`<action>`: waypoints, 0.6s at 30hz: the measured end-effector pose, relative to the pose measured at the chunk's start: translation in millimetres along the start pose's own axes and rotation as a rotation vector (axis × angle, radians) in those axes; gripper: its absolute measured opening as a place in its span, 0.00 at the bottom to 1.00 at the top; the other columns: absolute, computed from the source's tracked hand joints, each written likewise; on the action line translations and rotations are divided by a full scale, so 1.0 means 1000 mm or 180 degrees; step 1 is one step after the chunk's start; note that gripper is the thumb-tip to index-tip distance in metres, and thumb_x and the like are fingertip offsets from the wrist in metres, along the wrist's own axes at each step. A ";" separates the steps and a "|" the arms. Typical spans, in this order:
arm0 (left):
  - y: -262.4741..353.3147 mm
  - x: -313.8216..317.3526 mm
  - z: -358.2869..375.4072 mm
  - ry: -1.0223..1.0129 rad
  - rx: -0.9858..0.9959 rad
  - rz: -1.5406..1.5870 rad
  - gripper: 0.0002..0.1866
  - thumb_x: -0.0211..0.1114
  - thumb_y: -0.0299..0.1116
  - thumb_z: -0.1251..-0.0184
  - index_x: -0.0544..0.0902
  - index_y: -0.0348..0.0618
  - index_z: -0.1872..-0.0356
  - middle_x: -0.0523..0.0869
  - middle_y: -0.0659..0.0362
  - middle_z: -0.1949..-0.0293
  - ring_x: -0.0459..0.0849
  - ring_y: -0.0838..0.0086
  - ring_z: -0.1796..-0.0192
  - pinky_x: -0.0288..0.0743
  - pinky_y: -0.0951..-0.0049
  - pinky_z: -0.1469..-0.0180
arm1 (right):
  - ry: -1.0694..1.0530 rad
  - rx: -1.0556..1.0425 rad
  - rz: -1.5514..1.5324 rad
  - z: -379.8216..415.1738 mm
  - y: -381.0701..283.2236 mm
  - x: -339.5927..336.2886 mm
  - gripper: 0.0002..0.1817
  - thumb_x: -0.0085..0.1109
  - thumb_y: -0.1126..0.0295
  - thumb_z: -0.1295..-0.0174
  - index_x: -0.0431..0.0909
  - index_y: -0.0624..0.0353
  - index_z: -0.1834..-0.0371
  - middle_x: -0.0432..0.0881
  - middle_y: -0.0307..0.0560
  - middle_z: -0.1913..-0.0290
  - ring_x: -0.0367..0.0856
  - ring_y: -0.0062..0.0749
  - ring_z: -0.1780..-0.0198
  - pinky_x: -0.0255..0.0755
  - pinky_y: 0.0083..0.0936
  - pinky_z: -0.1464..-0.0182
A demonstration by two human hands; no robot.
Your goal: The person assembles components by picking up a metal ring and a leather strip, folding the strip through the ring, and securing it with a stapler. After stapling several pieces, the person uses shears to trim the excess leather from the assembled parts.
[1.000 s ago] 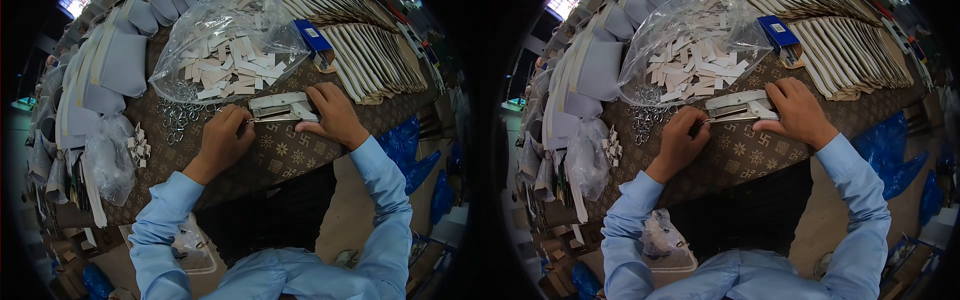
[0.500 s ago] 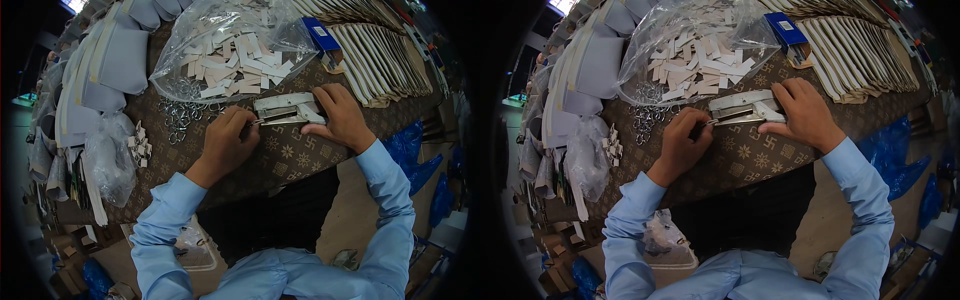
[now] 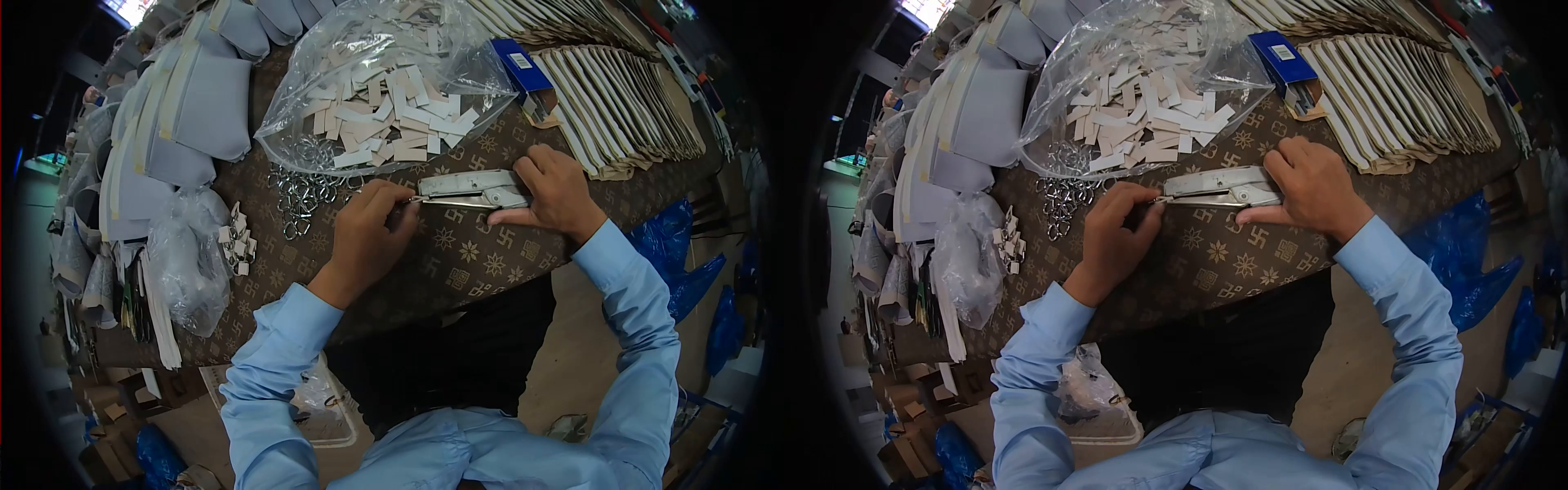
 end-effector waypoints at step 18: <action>-0.049 -0.150 0.043 0.0379 -0.0483 -0.2365 0.08 0.63 0.26 0.43 0.81 0.38 0.62 0.78 0.51 0.60 0.77 0.56 0.59 0.72 0.62 0.59 | 0.0689 0.0535 -0.1066 -0.054 -0.023 0.001 0.16 0.59 0.57 0.43 0.80 0.60 0.62 0.81 0.48 0.63 0.79 0.47 0.60 0.72 0.38 0.57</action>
Point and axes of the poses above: each hand's wrist, its own z-axis away from the middle knuckle, its own x-axis out of the palm, y = z × x, the point moved 1 cm from there along -z, towards the middle knuckle
